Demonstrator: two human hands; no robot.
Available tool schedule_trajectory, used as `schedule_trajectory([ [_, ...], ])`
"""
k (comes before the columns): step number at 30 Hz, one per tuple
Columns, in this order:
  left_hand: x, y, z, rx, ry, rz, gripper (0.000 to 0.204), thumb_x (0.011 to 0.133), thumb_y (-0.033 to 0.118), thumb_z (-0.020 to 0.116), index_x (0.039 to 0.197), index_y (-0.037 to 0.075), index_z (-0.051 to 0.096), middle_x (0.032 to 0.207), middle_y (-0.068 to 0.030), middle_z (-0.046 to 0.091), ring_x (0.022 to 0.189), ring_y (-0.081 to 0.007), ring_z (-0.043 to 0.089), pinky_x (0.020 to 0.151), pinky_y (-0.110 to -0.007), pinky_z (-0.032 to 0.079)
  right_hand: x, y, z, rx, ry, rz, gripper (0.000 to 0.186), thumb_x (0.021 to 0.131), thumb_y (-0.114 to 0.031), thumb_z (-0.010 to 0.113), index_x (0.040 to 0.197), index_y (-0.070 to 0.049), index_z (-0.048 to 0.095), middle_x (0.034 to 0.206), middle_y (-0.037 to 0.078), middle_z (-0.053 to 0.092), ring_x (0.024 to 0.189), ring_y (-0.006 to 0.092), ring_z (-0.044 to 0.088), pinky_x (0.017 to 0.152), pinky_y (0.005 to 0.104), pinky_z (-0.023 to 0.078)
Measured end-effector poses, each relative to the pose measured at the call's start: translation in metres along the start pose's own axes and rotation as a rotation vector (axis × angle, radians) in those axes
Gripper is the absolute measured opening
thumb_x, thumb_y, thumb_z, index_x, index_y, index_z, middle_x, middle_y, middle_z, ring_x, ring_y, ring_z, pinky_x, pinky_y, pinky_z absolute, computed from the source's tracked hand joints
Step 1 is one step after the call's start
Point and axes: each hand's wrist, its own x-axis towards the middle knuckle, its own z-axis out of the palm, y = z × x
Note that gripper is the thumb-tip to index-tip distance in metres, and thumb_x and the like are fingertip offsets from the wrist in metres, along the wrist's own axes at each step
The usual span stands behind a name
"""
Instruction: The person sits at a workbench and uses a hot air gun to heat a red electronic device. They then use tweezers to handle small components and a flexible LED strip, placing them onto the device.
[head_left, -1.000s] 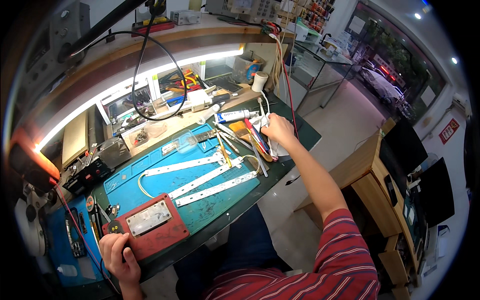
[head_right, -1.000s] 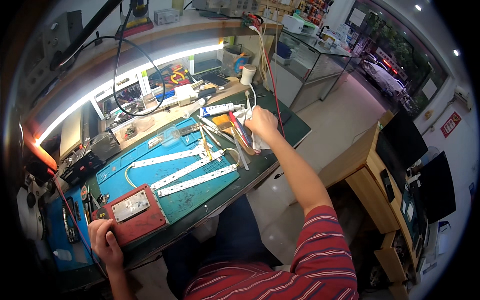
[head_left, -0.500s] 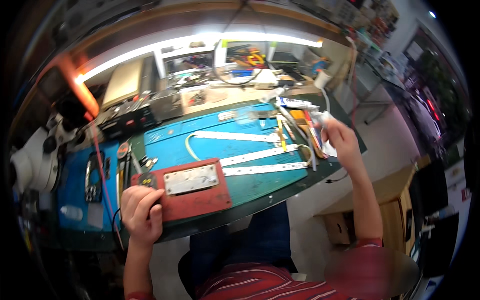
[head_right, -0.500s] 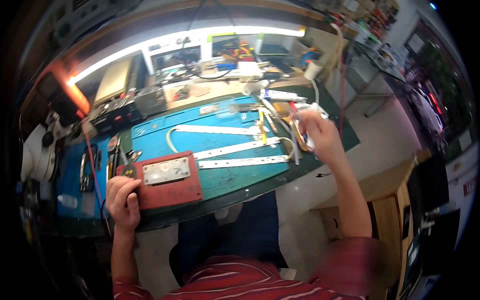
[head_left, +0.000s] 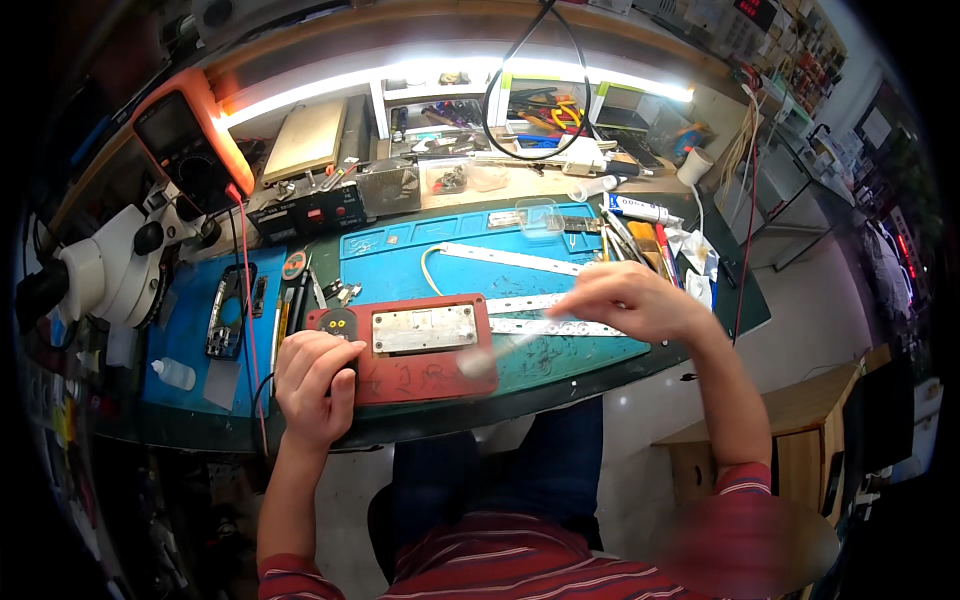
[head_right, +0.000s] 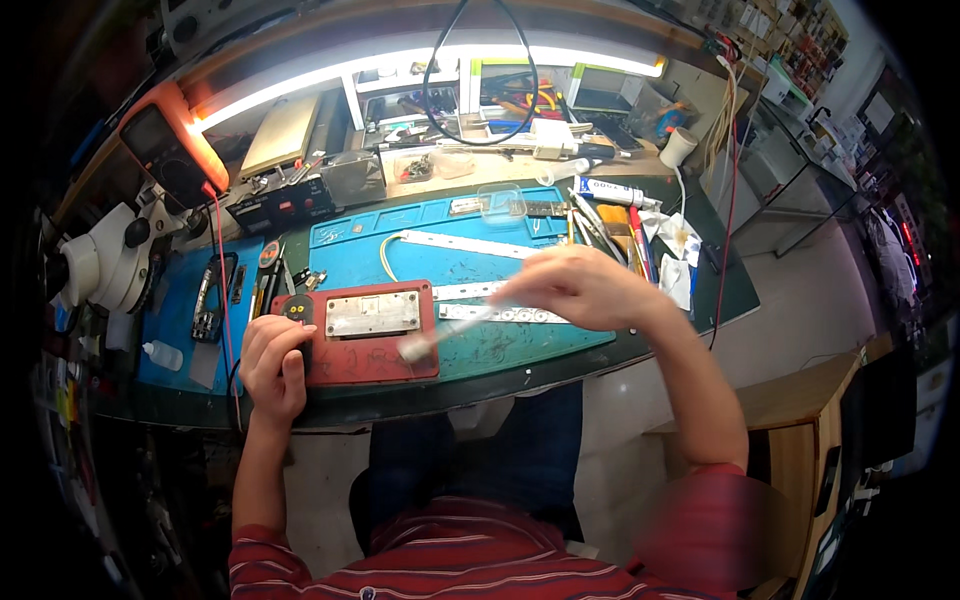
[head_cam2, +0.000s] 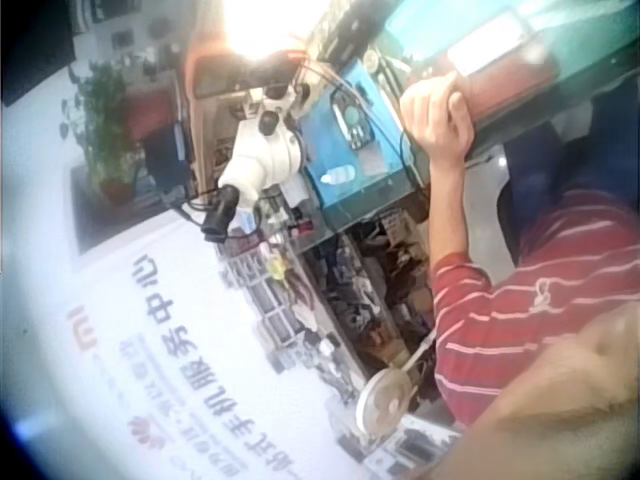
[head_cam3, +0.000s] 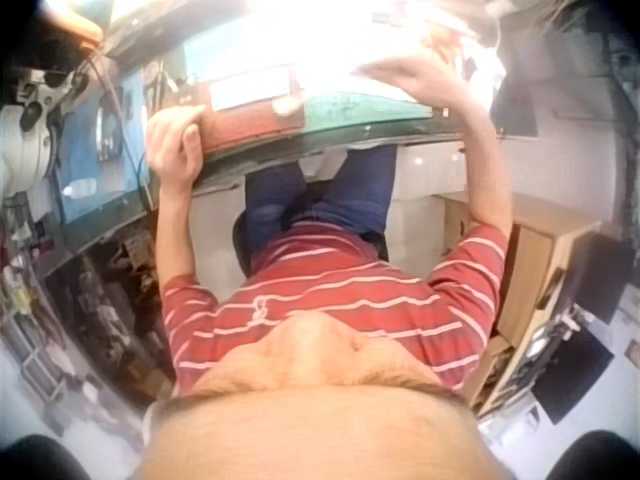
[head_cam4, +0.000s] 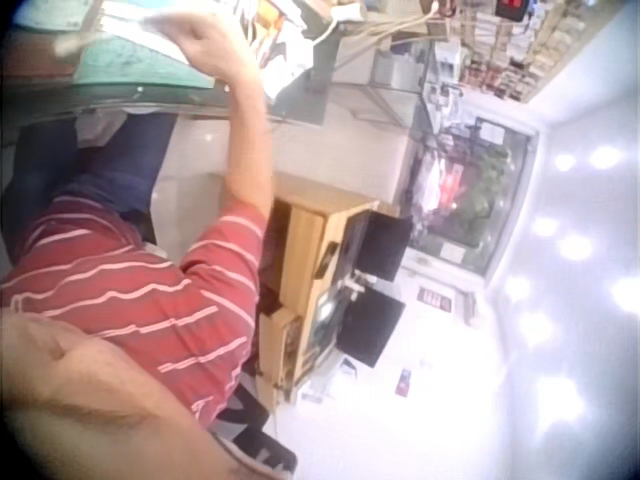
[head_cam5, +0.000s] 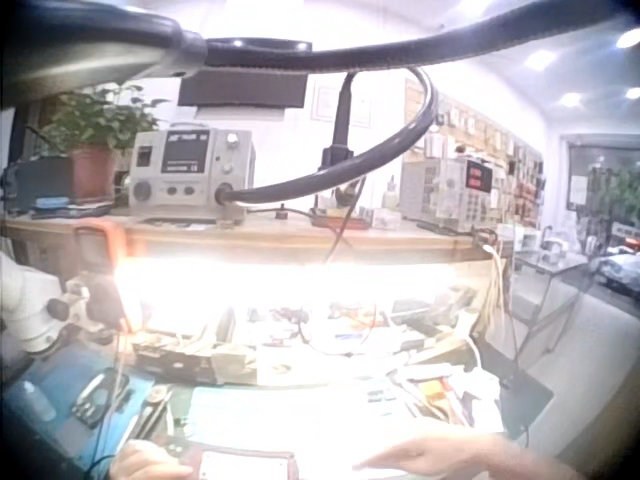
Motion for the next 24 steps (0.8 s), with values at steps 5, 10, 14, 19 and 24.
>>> schedule_trajectory([
  [5,0.002,0.001,0.001,-0.003,0.010,0.001,0.023,0.101,0.020,0.060,0.097,0.001,0.072,0.089,-0.0117,0.069,0.083,-0.0299,0.065,0.077,-0.042,0.052,-0.021,-0.005,-0.015,0.166,0.128,0.139,0.029,0.099,-0.005,0.064,0.125,-0.008,0.075,0.082,0.006,0.062,0.077,0.0161,0.057,0.069,0.0311,0.044],
  [10,0.006,0.001,0.001,0.025,0.006,0.013,0.024,0.102,0.020,0.059,0.098,0.001,0.073,0.090,-0.0125,0.069,0.084,-0.0308,0.065,0.079,-0.042,0.052,-0.006,-0.004,0.002,0.074,0.204,0.104,0.032,0.099,-0.002,0.062,0.128,-0.007,0.073,0.082,0.005,0.060,0.075,0.0166,0.054,0.068,0.0320,0.044],
  [14,-0.002,0.000,0.000,0.025,-0.004,-0.023,0.028,0.104,0.022,0.058,0.098,0.000,0.074,0.091,-0.0143,0.070,0.085,-0.0312,0.066,0.081,-0.041,0.052,-0.001,-0.003,0.015,-0.022,0.126,0.067,0.032,0.098,-0.005,0.065,0.129,-0.007,0.073,0.086,0.006,0.063,0.076,0.0162,0.056,0.069,0.0314,0.044],
  [19,-0.009,-0.001,0.006,0.003,-0.013,-0.024,0.033,0.106,0.023,0.054,0.100,-0.004,0.073,0.094,-0.0153,0.071,0.086,-0.0315,0.067,0.080,-0.040,0.053,-0.022,-0.007,-0.003,0.226,0.047,0.109,0.027,0.101,-0.011,0.064,0.125,-0.005,0.074,0.095,0.006,0.070,0.081,0.0130,0.059,0.070,0.0297,0.045],
  [24,-0.008,-0.001,0.001,0.022,-0.016,-0.016,0.034,0.107,0.023,0.053,0.100,-0.004,0.073,0.093,-0.0157,0.070,0.085,-0.0318,0.067,0.079,-0.041,0.053,-0.012,-0.017,0.006,0.097,-0.025,0.084,0.025,0.098,-0.012,0.067,0.120,-0.004,0.076,0.092,0.013,0.071,0.086,0.0198,0.064,0.077,0.0310,0.049],
])
